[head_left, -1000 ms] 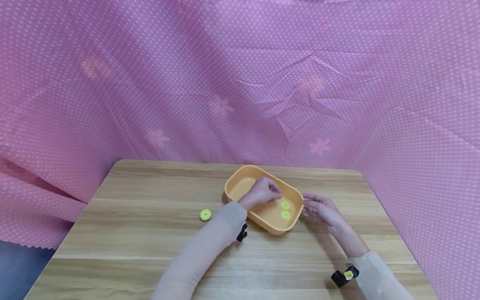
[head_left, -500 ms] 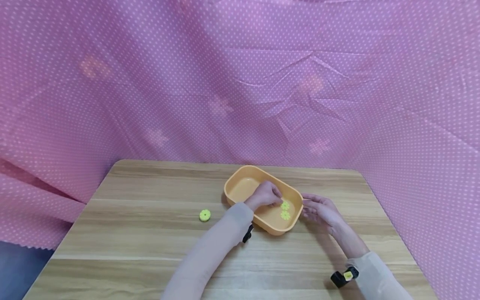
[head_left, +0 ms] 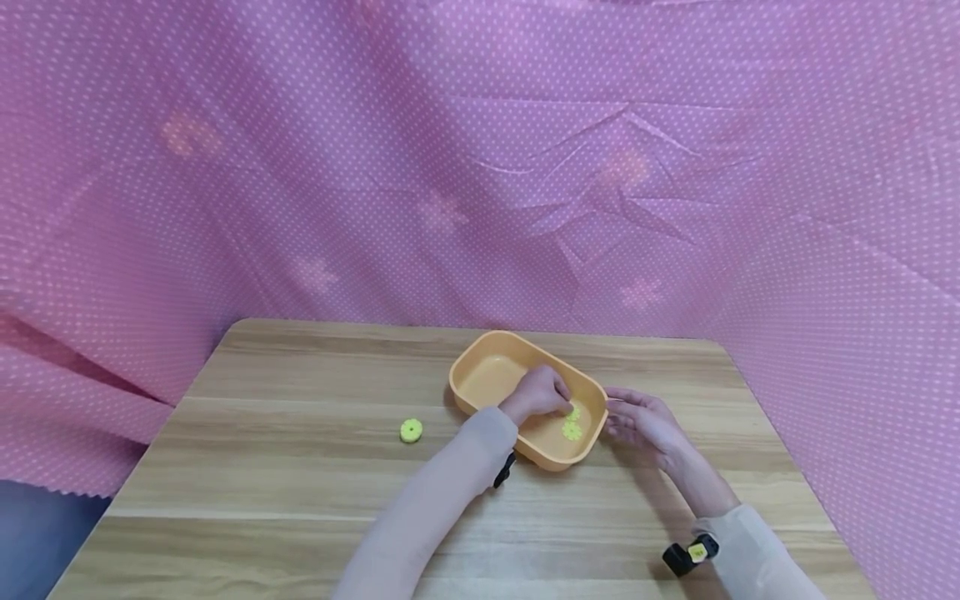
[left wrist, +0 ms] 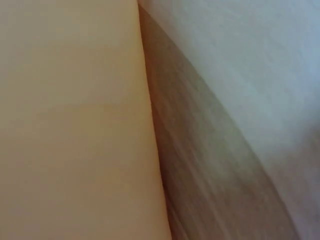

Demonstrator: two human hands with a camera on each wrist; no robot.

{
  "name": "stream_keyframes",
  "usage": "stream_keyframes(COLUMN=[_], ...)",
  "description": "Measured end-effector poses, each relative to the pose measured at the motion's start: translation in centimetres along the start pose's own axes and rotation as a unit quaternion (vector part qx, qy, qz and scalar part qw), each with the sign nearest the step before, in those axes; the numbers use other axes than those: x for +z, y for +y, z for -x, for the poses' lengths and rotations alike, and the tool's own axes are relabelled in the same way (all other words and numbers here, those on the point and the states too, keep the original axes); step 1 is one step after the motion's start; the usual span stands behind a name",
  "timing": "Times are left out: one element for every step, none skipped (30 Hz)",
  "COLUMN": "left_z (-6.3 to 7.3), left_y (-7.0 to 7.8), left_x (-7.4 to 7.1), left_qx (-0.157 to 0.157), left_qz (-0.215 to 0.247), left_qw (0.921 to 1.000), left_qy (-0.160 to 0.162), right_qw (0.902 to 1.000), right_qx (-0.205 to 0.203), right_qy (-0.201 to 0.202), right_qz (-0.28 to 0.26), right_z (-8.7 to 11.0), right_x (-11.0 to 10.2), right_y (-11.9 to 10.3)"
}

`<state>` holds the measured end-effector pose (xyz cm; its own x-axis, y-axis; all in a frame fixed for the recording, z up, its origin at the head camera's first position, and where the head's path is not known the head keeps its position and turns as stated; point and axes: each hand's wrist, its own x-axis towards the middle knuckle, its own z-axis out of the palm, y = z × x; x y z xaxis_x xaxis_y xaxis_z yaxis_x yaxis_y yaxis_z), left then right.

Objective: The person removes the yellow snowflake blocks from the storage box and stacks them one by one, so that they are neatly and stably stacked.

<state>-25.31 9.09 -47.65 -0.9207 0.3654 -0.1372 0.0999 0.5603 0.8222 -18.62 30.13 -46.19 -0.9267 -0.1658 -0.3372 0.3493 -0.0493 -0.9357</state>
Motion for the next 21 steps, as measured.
stream_keyframes(left_z=[0.0, 0.02, 0.03, 0.06, 0.08, 0.09, 0.1, 0.09, 0.06, 0.03, 0.0, -0.05, -0.09, -0.12, -0.16, -0.17, -0.18, -0.17, -0.17, -0.16, -0.15], left_y=[0.05, 0.11, 0.16, 0.23, 0.28, 0.32, 0.36, 0.39, 0.39, 0.38, 0.36, 0.33, 0.3, 0.26, 0.23, 0.21, 0.2, 0.2, 0.21, 0.22, 0.23], left_x=[0.08, 0.14, 0.17, 0.17, 0.16, 0.15, 0.13, 0.12, 0.11, 0.1, 0.1, 0.12, 0.13, 0.15, 0.16, 0.16, 0.17, 0.16, 0.12, 0.08, 0.05], left_qx=[0.0, 0.001, 0.001, 0.0, 0.0, -0.001, 0.001, 0.002, 0.005, 0.008, 0.012, 0.016, 0.02, 0.021, 0.024, 0.024, 0.025, 0.024, 0.023, 0.023, 0.023], left_qz=[-0.007, -0.015, -0.024, -0.029, -0.035, -0.039, -0.044, -0.051, -0.057, -0.063, -0.07, -0.076, -0.082, -0.085, -0.087, -0.09, -0.089, -0.089, -0.089, -0.089, -0.09], left_qw=[1.0, 0.9999, 0.9997, 0.9996, 0.9994, 0.9992, 0.999, 0.9987, 0.9984, 0.9979, 0.9975, 0.997, 0.9964, 0.9961, 0.9958, 0.9955, 0.9956, 0.9956, 0.9956, 0.9956, 0.9955], left_qy=[0.0, 0.0, 0.0, -0.001, -0.001, -0.003, -0.004, -0.005, -0.007, -0.008, -0.009, -0.011, -0.012, -0.014, -0.015, -0.016, -0.017, -0.018, -0.019, -0.02, -0.02], right_qw=[1.0, 1.0, 1.0, 1.0, 1.0, 1.0, 1.0, 1.0, 1.0, 1.0, 1.0, 1.0, 1.0, 1.0, 0.9999, 0.9999, 0.9999, 0.9999, 0.9999, 0.9999, 0.9999], right_qx=[0.0, 0.0, 0.001, 0.001, 0.001, 0.001, 0.0, 0.0, -0.001, -0.002, -0.004, -0.005, -0.006, -0.007, -0.008, -0.009, -0.009, -0.009, -0.009, -0.009, -0.008], right_qy=[-0.001, -0.001, -0.002, -0.002, -0.003, -0.003, -0.003, -0.003, -0.003, -0.004, -0.006, -0.005, -0.004, -0.003, -0.005, -0.004, -0.003, -0.002, -0.004, -0.002, -0.003], right_qz=[0.0, -0.001, -0.001, -0.001, 0.0, 0.0, 0.0, 0.0, 0.001, 0.002, 0.004, 0.003, 0.004, 0.004, 0.006, 0.006, 0.008, 0.009, 0.011, 0.012, 0.012], right_z=[-0.01, -0.01, 0.0, -0.01, -0.01, -0.01, -0.02, -0.02, -0.03, -0.05, -0.06, -0.09, -0.13, -0.16, -0.19, -0.21, -0.24, -0.25, -0.25, -0.26, -0.27], right_x=[-0.01, -0.01, -0.01, -0.02, -0.03, -0.03, -0.04, -0.06, -0.09, -0.12, -0.15, -0.19, -0.25, -0.3, -0.36, -0.38, -0.44, -0.45, -0.45, -0.44, -0.43], right_y=[-0.01, -0.02, -0.04, -0.05, -0.06, -0.06, -0.07, -0.07, -0.04, -0.03, -0.01, 0.03, 0.07, 0.11, 0.14, 0.16, 0.19, 0.19, 0.16, 0.15, 0.15])
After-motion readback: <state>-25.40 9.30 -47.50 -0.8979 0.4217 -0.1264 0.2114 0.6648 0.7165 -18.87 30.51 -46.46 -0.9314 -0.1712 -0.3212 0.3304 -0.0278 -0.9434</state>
